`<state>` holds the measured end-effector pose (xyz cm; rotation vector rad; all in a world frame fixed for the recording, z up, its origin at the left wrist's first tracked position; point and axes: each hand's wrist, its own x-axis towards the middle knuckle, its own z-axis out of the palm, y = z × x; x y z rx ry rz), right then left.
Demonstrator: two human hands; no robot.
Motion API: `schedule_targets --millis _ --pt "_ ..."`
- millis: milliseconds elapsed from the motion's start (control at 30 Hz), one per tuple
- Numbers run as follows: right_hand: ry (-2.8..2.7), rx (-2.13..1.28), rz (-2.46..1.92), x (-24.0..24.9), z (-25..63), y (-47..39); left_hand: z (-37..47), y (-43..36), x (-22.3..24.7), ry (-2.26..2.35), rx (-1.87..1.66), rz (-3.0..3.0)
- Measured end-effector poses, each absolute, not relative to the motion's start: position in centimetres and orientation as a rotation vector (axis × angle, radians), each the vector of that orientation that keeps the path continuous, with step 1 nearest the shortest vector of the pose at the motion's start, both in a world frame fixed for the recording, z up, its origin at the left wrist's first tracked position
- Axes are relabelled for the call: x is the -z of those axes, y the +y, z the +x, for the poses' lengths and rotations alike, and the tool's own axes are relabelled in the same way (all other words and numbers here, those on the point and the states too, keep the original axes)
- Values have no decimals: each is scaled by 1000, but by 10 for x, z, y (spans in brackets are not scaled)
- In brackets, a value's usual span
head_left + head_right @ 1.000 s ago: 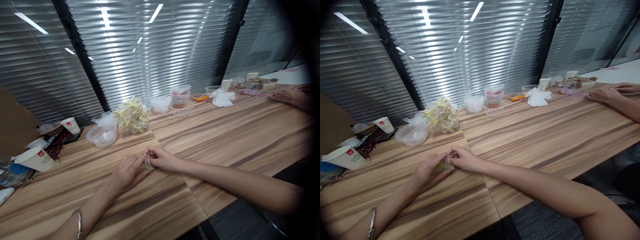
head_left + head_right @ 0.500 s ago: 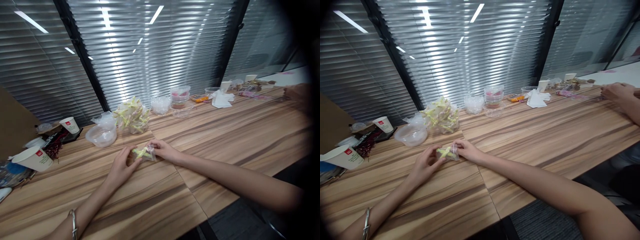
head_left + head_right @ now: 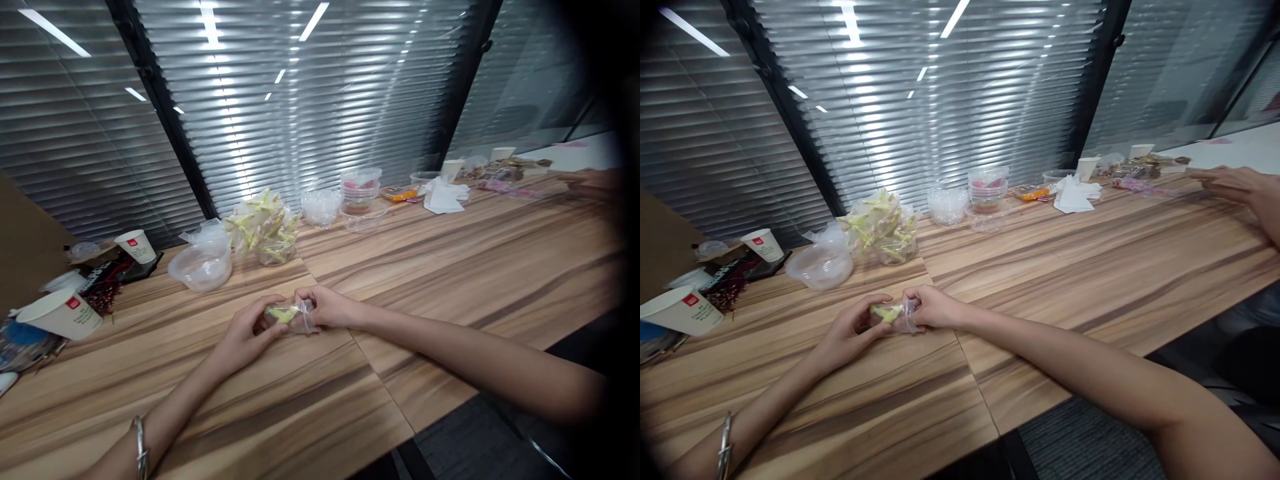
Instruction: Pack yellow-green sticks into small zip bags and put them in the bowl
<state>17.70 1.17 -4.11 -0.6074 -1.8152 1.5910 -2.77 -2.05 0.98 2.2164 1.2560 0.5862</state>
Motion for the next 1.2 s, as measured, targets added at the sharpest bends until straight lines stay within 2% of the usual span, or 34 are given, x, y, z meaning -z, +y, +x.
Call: schedule_targets --millis 200,400,533,733,833,1000,1200 --pt "-1761 -1707 -451 35 180 10 -29 -17 -7 1135 -638 1858" --pt "-1751 -1747 -512 32 178 4 -31 -17 -6 1098 -602 1818" --pt "-1850 -1606 -608 34 176 1 -32 -16 -6 1097 -593 1787" --pt "-1891 -1202 -619 36 172 -1 -28 -14 -11 1143 -628 1778" --pt "-1899 -1152 -663 38 171 -2 -28 -15 -10 1133 -595 1810" --pt "-1880 -1252 -656 39 172 0 -29 -16 -8 1094 -559 1883" --pt "-1731 -1792 -479 31 179 5 -29 -12 -6 1180 -698 1759"
